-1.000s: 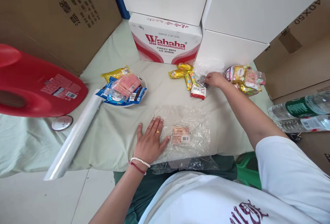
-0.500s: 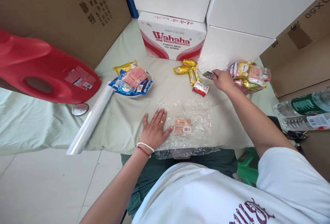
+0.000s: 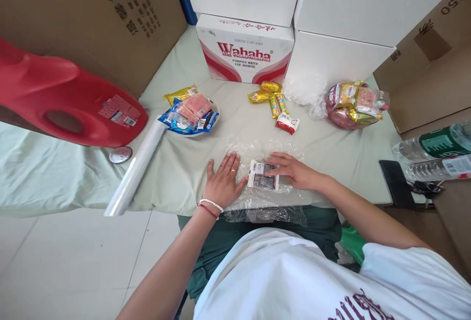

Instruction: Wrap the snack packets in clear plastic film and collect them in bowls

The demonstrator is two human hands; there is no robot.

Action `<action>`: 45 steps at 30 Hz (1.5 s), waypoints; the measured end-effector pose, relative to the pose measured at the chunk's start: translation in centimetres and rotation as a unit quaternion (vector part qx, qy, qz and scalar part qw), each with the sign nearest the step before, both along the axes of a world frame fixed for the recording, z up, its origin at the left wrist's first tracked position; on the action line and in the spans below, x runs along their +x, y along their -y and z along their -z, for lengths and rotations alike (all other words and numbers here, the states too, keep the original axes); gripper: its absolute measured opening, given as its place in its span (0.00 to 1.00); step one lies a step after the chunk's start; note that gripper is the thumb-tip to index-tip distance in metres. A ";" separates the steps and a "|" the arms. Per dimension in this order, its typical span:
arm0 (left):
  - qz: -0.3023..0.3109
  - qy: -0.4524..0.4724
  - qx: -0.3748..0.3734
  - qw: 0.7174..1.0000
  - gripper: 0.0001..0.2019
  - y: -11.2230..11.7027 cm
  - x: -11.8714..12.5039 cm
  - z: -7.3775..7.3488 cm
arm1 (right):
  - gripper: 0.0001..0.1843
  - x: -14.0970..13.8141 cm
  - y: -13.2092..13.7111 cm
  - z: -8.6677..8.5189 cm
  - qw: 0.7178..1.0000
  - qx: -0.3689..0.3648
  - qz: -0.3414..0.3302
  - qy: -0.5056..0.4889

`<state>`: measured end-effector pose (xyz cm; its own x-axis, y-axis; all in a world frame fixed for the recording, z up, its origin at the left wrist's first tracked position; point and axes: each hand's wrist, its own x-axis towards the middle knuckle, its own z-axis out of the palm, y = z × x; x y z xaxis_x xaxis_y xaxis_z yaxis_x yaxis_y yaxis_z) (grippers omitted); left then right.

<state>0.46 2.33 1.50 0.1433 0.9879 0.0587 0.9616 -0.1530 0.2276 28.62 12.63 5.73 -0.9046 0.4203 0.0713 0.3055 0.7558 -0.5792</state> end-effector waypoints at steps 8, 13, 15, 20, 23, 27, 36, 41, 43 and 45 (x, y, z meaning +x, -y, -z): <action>0.001 0.007 0.016 1.000 0.34 0.1 -0.1 0.2 | 0.41 -5.3 4.7 -1.4 0.978 0.080 0.142 0.132; 0.006 0.007 0.020 1.000 0.34 0.1 -0.1 0.3 | 0.39 -6.0 5.6 -0.4 0.963 0.124 0.134 0.198; 0.005 0.009 0.023 1.000 0.34 0.1 0.0 0.3 | 0.39 -5.8 5.4 -0.1 0.963 0.132 0.131 0.195; 0.000 0.010 0.022 1.000 0.34 0.1 0.1 0.0 | 0.37 -4.9 4.9 0.1 0.964 0.152 0.124 0.178; -0.001 0.006 0.016 1.000 0.34 0.1 0.2 -0.2 | 0.37 -4.3 4.6 -0.3 0.965 0.156 0.144 0.155; 0.001 0.003 0.009 1.000 0.35 0.1 0.1 -0.1 | 0.37 -4.4 4.6 -0.7 0.967 0.163 0.163 0.111; -0.001 0.024 0.000 1.000 0.33 0.0 -0.2 0.2 | 0.40 -4.9 5.4 0.8 0.977 0.119 0.120 0.126; -0.009 0.096 0.014 0.995 0.31 0.5 -1.7 -0.1 | 0.36 -0.8 7.3 -0.5 0.987 0.100 0.127 0.002; 0.020 0.123 0.036 0.992 0.30 1.5 -2.8 -0.3 | 0.35 1.3 9.2 0.0 0.988 0.094 0.119 -0.040; 0.086 0.133 0.036 0.987 0.31 2.8 -4.0 -0.6 | 0.39 3.2 11.1 1.4 0.990 0.094 0.097 -0.045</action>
<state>-3.57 -0.48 2.09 0.2791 0.9419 0.1866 0.8270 -0.3346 0.4517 31.86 1.49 4.35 -0.7947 0.5569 0.2416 0.4088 0.7852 -0.4650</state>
